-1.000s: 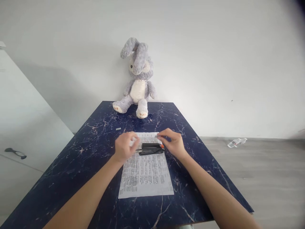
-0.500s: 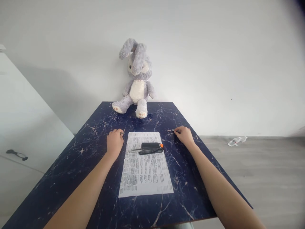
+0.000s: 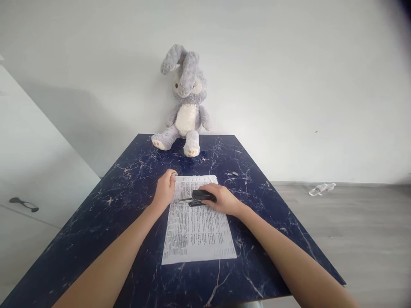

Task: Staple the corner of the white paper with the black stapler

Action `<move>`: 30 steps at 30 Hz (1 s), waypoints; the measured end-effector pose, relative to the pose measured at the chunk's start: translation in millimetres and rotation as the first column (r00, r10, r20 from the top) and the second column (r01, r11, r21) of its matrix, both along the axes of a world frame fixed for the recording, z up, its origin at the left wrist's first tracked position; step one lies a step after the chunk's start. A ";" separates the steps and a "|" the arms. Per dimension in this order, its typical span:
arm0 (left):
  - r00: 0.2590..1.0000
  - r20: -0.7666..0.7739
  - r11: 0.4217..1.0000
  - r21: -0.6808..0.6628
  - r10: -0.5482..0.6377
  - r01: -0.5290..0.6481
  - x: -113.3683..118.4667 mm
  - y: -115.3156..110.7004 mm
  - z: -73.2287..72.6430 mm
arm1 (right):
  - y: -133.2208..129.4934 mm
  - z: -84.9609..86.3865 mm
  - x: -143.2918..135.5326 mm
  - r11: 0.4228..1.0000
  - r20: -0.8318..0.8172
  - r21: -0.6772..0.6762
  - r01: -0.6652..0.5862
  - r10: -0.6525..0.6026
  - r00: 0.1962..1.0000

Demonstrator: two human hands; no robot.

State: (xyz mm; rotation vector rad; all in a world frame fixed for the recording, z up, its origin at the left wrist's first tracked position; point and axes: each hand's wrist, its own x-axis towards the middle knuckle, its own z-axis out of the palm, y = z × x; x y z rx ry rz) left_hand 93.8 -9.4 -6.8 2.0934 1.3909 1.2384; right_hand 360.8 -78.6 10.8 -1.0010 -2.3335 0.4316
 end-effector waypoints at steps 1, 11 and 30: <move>1.000 -0.013 1.000 -0.002 -0.008 0.008 1.9 -1.6 0.2 | 1.6 -2.4 1.7 1.000 -0.011 -0.002 0.005 -0.005 1.000; 0.926 -0.149 0.934 0.035 -0.348 0.357 17.3 -21.4 10.2 | 13.6 -10.9 15.7 0.987 -0.111 0.024 0.159 -0.155 0.982; 0.824 -0.431 0.907 0.028 -0.368 0.420 25.6 -20.1 8.9 | 19.1 -13.3 20.2 0.979 -0.098 0.028 0.202 -0.199 0.975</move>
